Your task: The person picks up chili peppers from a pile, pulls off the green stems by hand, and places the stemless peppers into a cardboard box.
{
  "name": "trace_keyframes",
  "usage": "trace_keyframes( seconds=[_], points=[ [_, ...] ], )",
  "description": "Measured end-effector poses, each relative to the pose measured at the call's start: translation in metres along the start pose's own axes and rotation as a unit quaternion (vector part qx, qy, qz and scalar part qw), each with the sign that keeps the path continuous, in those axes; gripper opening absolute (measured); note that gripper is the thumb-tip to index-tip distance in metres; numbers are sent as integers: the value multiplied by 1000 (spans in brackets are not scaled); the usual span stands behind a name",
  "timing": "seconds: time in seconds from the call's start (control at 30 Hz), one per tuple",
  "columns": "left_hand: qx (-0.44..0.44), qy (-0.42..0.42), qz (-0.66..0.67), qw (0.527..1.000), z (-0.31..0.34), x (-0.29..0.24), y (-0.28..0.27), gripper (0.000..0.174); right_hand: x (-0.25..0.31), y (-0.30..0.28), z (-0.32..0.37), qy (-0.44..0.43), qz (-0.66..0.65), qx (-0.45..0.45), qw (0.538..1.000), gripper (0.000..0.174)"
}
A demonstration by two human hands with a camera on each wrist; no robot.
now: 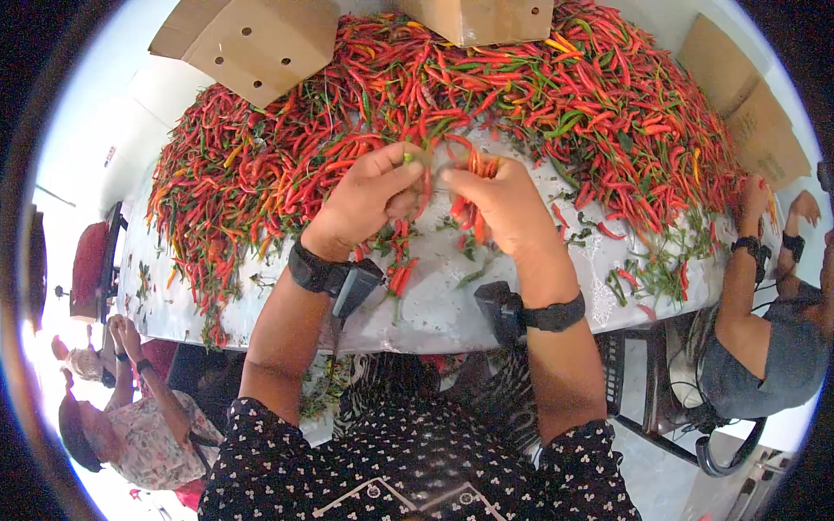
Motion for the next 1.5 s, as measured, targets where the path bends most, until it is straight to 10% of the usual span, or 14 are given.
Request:
trace_keyframes(
  seconds=[0.4, 0.7, 0.9, 1.07, 1.2, 1.5],
  points=[
    [-53, 9, 38, 998, 1, 2, 5, 9, 2, 11, 7, 5, 36, 28, 999, 19],
    [-30, 120, -245, 962, 4, -22, 13, 12, -3, 13, 5, 24, 28, 74, 997, 18],
    [-27, 172, -416, 892, 8, -28, 16, 13, -7, 15, 2, 30, 16, 69, 997, 17],
    [-100, 311, -585, 743, 5, -28, 3, 13, -7, 16, 4, 38, -2, 92, 995, 16],
    [-85, 164, -522, 833, 13, -45, 3, 17, -7, 6, 2, 56, -104, 95, 988, 13],
    [126, 43, -684, 718, 83, -14, 31, 28, -13, -6, -10, 58, -253, 80, 962, 14]
  ],
)
Point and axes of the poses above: each hand's wrist, its own z-axis away from the middle knuckle, its own y-axis out of the palm, x = y × z, the point moved 3 cm from there along -z, towards the middle knuckle, and after that the axes turned 10 degrees about y, right-handed, at the moved point
